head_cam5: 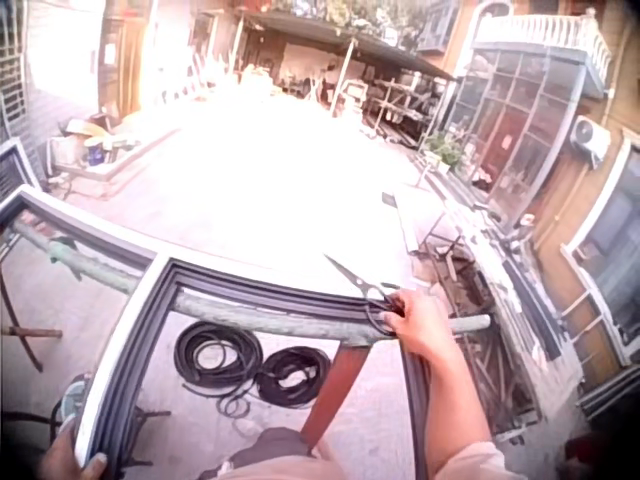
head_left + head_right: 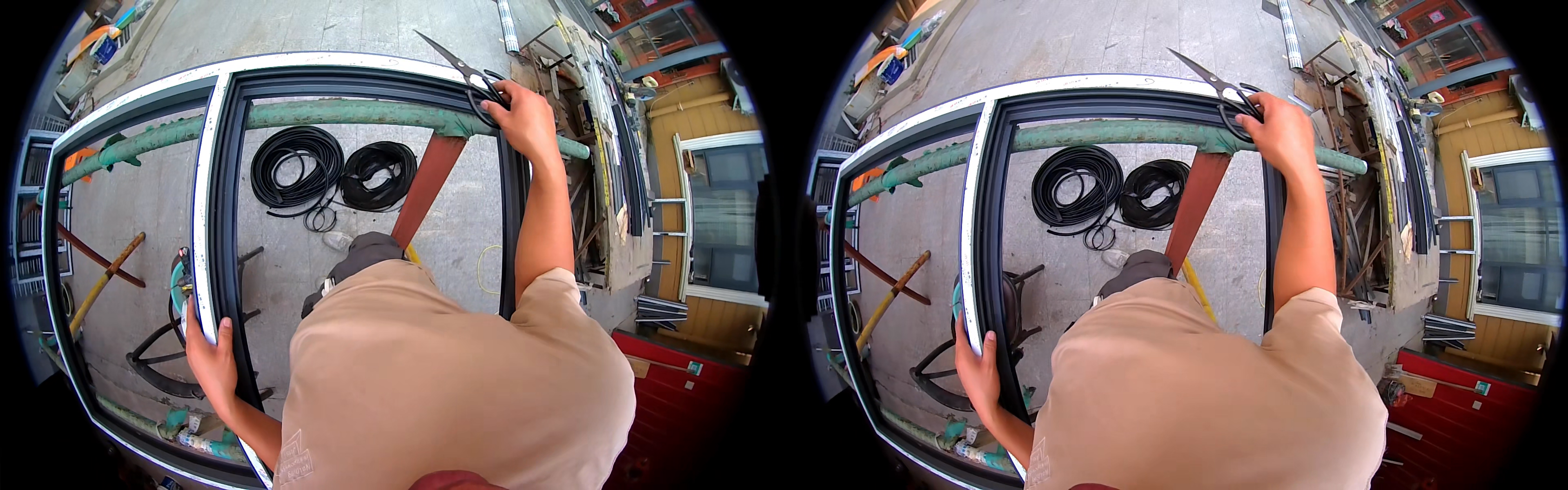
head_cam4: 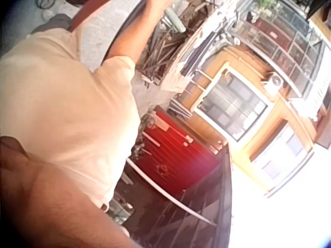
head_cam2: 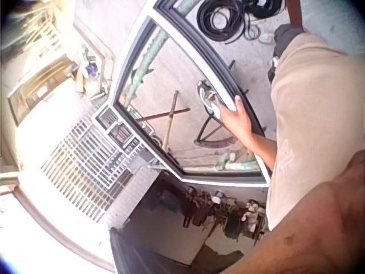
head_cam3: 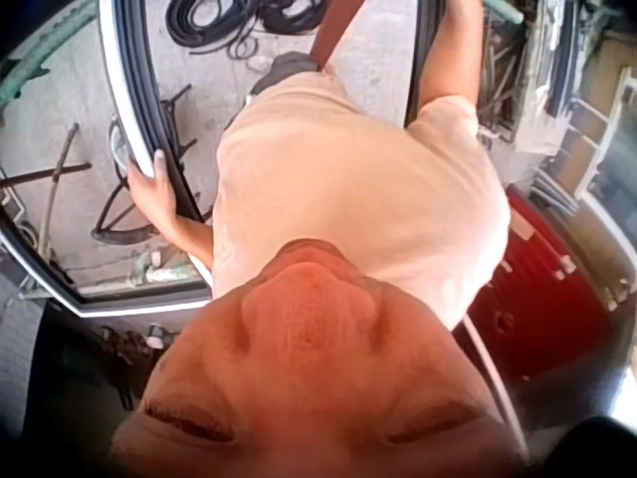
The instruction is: The person applies sealant to a window frame using a caulking gun and then trims a length of black rubber stripping with shears.
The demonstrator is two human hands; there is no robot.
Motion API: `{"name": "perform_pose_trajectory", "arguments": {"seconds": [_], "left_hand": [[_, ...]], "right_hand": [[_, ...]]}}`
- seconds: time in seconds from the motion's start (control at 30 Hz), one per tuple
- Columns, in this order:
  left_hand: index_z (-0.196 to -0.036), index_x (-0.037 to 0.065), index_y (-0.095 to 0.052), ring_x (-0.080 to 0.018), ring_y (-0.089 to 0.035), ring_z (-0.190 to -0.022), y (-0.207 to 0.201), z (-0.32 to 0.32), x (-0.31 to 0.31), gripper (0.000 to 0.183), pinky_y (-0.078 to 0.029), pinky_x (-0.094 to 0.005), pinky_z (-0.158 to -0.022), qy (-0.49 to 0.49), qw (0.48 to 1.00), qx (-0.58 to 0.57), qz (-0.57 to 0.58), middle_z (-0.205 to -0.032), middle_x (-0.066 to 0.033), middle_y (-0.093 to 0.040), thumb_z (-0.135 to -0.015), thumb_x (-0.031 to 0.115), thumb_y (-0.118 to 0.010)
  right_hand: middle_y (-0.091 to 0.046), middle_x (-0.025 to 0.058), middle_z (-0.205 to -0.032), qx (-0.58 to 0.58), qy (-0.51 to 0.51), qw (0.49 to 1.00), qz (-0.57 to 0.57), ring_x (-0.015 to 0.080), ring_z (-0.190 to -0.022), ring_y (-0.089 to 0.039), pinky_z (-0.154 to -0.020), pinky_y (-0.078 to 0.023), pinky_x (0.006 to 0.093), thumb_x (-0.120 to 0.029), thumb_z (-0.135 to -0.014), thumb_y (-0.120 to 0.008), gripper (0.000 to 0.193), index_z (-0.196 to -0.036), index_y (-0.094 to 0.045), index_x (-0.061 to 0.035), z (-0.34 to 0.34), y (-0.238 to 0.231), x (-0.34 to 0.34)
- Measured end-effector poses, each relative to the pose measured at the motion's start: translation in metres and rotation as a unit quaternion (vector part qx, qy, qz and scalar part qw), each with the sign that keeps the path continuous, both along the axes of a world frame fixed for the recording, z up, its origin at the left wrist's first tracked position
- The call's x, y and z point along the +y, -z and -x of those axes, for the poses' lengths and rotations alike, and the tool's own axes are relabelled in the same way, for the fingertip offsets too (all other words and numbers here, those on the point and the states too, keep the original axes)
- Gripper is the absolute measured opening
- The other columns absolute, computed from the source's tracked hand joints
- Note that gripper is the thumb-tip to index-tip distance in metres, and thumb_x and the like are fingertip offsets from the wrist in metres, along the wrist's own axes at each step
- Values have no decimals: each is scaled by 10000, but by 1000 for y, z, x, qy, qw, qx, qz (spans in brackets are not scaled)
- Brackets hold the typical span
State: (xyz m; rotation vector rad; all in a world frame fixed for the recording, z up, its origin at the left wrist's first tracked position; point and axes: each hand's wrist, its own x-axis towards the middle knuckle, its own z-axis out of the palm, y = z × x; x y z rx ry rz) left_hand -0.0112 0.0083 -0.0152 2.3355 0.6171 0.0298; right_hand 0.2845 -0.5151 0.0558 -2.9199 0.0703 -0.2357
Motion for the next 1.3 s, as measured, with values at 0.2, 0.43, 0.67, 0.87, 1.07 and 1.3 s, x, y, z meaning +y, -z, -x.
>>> {"name": "perform_pose_trajectory", "arguments": {"seconds": [0.2, 0.43, 0.67, 0.87, 1.07, 1.3], "left_hand": [[-1566, -51, -515, -416, -632, -1361, -1, 1, -7, 665, -464, -454, -1164, -16, 999, -11, -31, -1484, -291, -637, -975, 128, -763], [-1564, 9, -531, -481, -666, -1266, -14, 0, -8, 710, -531, -497, -1066, -8, 994, 12, -111, -1378, -297, -685, -956, 255, -802], [-1550, 61, -559, -433, -713, -1105, -12, 5, -11, 728, -569, -506, -944, -23, 990, -7, -138, -1217, -216, -727, -928, 314, -840], [-1557, 95, -569, -403, -712, -1086, -14, 0, -31, 764, -577, -483, -927, -63, 980, -27, -186, -1230, -180, -710, -883, 293, -871], [-1553, 74, -567, -389, -702, -1089, -12, 17, -35, 737, -572, -481, -934, -114, 975, -22, -188, -1226, -165, -699, -905, 282, -847], [-1542, 129, -613, -308, -694, -1077, 0, 8, -38, 742, -554, -450, -961, -120, 967, -43, -223, -1183, -97, -699, -878, 363, -848]], "right_hand": [[-808, 184, -1124, -26, 140, 983, 117, 385, -1079, -762, -955, -574, 489, -408, -923, -817, 444, -1269, -792, -131, 8, 6, -71], [-805, 194, -1144, -51, 43, 998, -3, 376, -1088, -771, -951, -574, 448, -395, -949, -806, 501, -1348, -761, -94, 12, 19, -43], [-804, 192, -1151, -58, -171, 982, -60, 369, -1075, -769, -960, -572, 438, -253, -935, -823, 404, -1286, -771, -60, -37, 2, 89], [-799, 192, -1166, -64, -290, 953, -51, 361, -1078, -769, -968, -573, 437, -256, -939, -813, 401, -1291, -773, -69, -84, -14, 199], [-798, 205, -1167, -65, -417, 900, -111, 345, -1057, -774, -961, -577, 421, -237, -965, -797, 408, -1321, -756, -42, -96, -15, 313], [-782, 182, -1239, -12, -545, 818, -184, 211, -1109, -737, -993, -559, 353, -174, -1042, -758, 444, -1426, -680, 34, -148, 22, 352]]}}
